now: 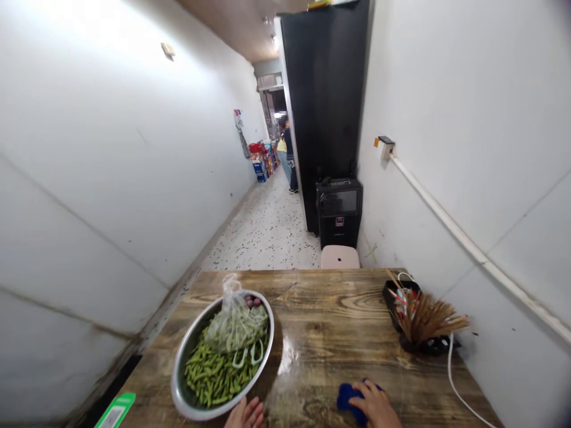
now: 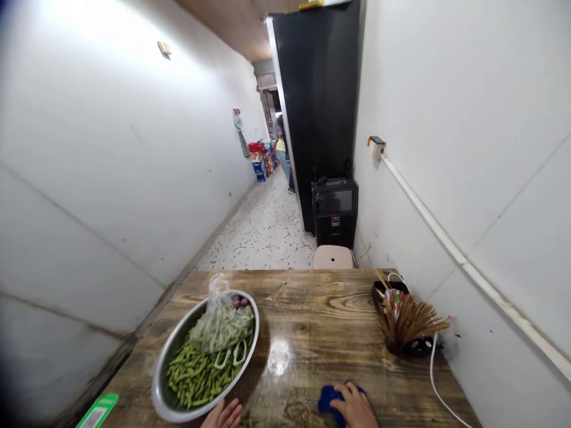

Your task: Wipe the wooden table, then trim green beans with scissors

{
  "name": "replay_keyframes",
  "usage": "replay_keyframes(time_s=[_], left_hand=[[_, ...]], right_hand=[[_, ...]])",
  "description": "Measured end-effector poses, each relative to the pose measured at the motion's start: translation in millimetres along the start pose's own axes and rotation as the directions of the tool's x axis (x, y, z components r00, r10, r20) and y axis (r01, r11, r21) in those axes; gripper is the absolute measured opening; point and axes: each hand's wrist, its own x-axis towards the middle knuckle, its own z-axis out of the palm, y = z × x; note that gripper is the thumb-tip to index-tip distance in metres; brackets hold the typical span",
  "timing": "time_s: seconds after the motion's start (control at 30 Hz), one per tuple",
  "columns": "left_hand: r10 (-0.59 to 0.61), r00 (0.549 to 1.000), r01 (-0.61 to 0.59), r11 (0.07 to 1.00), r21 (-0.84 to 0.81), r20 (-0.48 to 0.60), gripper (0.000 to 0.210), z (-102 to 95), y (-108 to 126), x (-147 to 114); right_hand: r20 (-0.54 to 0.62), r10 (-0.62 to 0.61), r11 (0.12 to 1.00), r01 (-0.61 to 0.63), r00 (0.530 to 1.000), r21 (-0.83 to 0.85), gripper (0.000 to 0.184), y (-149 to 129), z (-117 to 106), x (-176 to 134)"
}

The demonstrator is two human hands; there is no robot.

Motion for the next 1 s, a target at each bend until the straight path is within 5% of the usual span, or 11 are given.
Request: replay_keyframes(time_s=[0.07,0.1,0.23,0.37,0.5,0.7,0.83,1.0], left_hand=[[0.168,0.983,-0.181,0.949,0.257,0.071,0.022,6.9,7.9,-12.1],[0.26,0.956,-0.295,0.826,0.48,0.139,0.029,10.2,12.5,-17.5],[0.407,0.906,-0.367,0.614,0.699,0.118,0.033,21.4,39.3,-10.1],[0.571,0.808,-0.371,0.294,0.881,0.149,0.031,33.6,66.1,19.2],[0.583,0.782,-0.299,0.039,0.953,0.222,0.035,50.9,77.1,34.5],[0.491,0.825,-0.226,-0.168,0.959,0.281,0.04,62.8,89.1,41.2],[0.405,0.852,-0.268,-0.208,0.941,0.332,0.032,39.0,102.3,19.6],[0.253,0.888,-0.377,-0.082,0.923,0.385,0.028,-41.5,112.1,-38.9]], right_hand=[[-0.025,0.019,0.999,-0.02,0.999,-0.037,0.081,-1.8,-0.3,-5.0],[-0.034,0.028,0.998,-0.03,0.999,-0.06,0.082,-2.7,-0.3,-8.2],[-0.015,0.047,0.995,-0.048,0.999,-0.089,0.08,-3.8,0.1,-15.1],[-0.004,0.058,0.995,-0.058,0.998,-0.084,0.077,-2.1,2.3,-13.3],[-0.035,0.075,0.994,-0.077,0.997,-0.078,0.078,-3.0,5.9,-11.3],[-0.055,0.107,0.989,-0.112,0.993,-0.098,0.077,-6.2,8.5,-10.7],[-0.052,0.108,0.99,-0.112,0.993,-0.081,0.076,-5.7,7.7,-11.1],[-0.05,0.095,0.992,-0.099,0.994,-0.081,0.075,-4.8,6.0,-12.8]])
